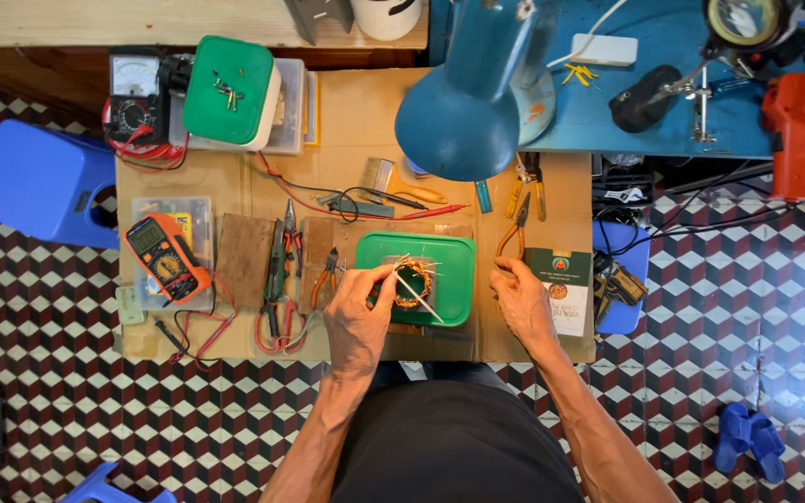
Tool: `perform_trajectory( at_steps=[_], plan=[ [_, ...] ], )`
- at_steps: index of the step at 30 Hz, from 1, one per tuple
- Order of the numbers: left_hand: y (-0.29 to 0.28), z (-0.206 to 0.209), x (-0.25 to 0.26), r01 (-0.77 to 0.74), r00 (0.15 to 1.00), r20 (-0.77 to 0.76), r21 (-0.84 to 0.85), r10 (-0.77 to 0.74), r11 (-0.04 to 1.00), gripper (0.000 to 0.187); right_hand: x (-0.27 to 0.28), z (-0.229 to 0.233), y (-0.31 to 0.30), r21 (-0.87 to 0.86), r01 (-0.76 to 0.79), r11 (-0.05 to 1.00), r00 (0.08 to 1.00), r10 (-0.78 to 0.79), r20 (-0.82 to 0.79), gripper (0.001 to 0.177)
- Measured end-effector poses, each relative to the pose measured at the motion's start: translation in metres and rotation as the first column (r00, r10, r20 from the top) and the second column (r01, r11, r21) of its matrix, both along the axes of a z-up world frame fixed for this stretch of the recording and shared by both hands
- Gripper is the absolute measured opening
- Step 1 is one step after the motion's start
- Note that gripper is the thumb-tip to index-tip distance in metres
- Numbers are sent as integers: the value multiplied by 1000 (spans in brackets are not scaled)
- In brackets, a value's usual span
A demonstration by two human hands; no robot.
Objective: The person retrieves a motor stator from a shelf and places it on a workbench. They then use pliers to strip the insulation from the ends of the copper wires attached to the stator and arrange the wires.
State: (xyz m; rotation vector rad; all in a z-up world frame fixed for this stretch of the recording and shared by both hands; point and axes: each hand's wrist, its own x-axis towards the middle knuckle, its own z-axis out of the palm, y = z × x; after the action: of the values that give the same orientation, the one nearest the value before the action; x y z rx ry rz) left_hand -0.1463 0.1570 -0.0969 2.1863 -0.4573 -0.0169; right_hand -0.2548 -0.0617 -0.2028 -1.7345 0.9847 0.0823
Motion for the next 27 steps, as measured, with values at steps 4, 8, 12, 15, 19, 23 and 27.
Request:
perform_trajectory(
  at_steps=[4,8,12,15,19,23,27],
  plan=[
    [-1,-4,-1,-30,999,14,-3,30,1000,14,16,-3,0,9,-59,998,998,58,32,43],
    [-2,-3,-2,-51,999,-15,-16,51,999,13,23,-3,-5,-3,-70,998,996,70,47,41],
    [0,1,-3,-42,999,-26,-43,41,998,16,18,-11,-7,33,-23,999,988,18,153,31],
    [-1,4,-2,-36,999,-14,-61,35,998,17,14,-15,-10,39,1,999,991,-6,136,31],
    [18,-1,-18,-51,996,63,-151,61,987,21,12,-20,-10,51,17,999,986,-25,164,36],
    [73,-35,-40,-353,906,-271,-56,326,934,25,5,-23,-7,-91,-155,984,975,167,147,43],
    [159,-100,-28,-483,646,-491,331,585,811,40,-16,-22,1,-52,-98,994,993,101,55,41]
  ],
)
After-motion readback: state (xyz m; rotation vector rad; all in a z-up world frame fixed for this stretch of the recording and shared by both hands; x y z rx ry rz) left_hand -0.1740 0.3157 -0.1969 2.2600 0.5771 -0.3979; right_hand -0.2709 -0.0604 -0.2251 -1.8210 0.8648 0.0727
